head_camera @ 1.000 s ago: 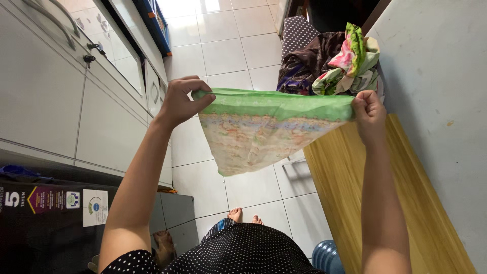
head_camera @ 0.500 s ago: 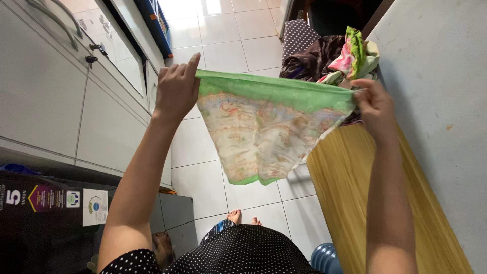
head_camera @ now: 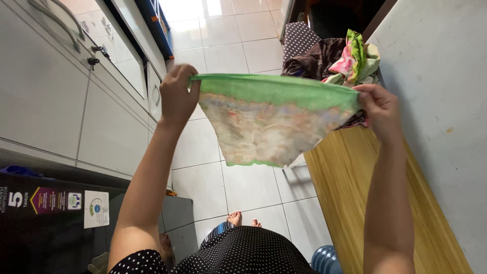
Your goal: The person folds a striped brown and white bedsheet and a light green patterned towel on a wooden table, then stacks them with other folded linens.
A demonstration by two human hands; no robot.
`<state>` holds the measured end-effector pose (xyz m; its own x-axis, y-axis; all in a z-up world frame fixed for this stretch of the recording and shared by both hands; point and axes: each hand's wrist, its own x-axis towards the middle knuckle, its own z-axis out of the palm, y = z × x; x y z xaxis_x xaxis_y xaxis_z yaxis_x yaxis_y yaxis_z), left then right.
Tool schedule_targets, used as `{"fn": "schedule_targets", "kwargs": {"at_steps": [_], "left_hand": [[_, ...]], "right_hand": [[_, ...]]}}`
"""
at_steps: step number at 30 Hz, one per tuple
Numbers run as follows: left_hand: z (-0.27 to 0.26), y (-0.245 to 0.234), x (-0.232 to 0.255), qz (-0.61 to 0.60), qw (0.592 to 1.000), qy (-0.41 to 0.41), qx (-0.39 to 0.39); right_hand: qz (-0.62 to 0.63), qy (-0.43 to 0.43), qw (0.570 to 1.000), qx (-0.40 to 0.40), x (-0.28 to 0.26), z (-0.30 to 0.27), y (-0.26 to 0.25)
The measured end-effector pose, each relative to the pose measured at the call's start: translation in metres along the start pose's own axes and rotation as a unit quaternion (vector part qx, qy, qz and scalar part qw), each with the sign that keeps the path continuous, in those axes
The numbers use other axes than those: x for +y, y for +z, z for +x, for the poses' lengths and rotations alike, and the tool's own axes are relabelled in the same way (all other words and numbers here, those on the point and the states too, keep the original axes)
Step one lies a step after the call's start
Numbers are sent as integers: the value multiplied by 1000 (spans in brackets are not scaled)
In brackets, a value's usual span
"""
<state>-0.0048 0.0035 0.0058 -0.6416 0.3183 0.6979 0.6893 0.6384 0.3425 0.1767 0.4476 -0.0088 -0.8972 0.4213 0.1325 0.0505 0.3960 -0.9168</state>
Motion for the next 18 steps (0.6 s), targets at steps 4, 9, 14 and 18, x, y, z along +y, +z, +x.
{"fn": "schedule_targets", "kwargs": {"at_steps": [4, 9, 14, 18], "left_hand": [[-3, 1, -6, 35, 999, 11, -24], [-8, 7, -18, -130, 986, -104, -21], [-18, 13, -30, -242, 956, -164, -30], [-18, 13, -35, -414, 882, -223, -39]], "right_hand": [[23, -27, 999, -10, 4, -2, 2], [81, -10, 997, -13, 11, -6, -1], [82, -22, 996, -9, 14, -12, 0], [88, -5, 996, -15, 13, -22, -7]]}}
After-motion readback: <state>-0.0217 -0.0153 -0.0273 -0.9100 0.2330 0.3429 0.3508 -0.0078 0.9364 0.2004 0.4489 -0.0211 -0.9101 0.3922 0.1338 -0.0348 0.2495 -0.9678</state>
